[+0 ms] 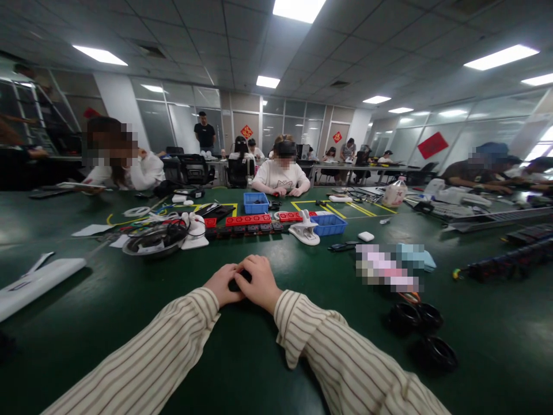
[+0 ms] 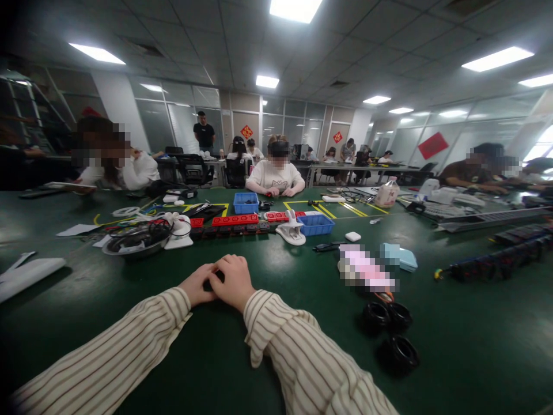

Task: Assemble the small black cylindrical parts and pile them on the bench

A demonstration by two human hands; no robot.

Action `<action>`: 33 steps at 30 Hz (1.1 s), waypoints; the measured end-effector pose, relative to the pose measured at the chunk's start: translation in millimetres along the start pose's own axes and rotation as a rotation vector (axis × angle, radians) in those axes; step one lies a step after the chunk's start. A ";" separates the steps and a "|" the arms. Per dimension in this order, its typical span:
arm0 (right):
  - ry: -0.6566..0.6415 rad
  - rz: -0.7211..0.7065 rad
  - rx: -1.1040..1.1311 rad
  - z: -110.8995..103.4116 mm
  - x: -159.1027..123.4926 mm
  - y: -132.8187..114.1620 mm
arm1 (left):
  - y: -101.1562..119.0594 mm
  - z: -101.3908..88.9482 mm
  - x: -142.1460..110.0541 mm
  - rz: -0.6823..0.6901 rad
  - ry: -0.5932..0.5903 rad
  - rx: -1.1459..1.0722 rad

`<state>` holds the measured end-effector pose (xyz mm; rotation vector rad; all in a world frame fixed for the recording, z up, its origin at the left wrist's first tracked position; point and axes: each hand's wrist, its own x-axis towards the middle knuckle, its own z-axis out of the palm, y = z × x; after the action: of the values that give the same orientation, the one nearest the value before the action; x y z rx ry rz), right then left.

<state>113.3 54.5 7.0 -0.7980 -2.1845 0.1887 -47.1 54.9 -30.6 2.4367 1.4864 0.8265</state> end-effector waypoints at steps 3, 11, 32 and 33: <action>-0.047 -0.071 0.020 -1.0 -0.6 -0.3 | -2.9 2.1 -0.7 -0.010 -0.002 -0.025; 0.017 -0.092 0.080 -3.7 -1.9 -5.5 | -4.2 4.4 0.3 0.005 -0.016 -0.056; -0.006 0.002 -0.033 -1.8 1.2 1.4 | -8.5 -1.2 1.7 -0.009 0.008 -0.083; -0.014 -0.022 -0.027 -2.1 1.0 1.2 | -9.3 -1.7 1.9 -0.005 0.000 -0.093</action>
<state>114.9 55.8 8.6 -0.7899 -2.2120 0.1543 -54.5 60.9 -32.3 2.3654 1.4206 0.8738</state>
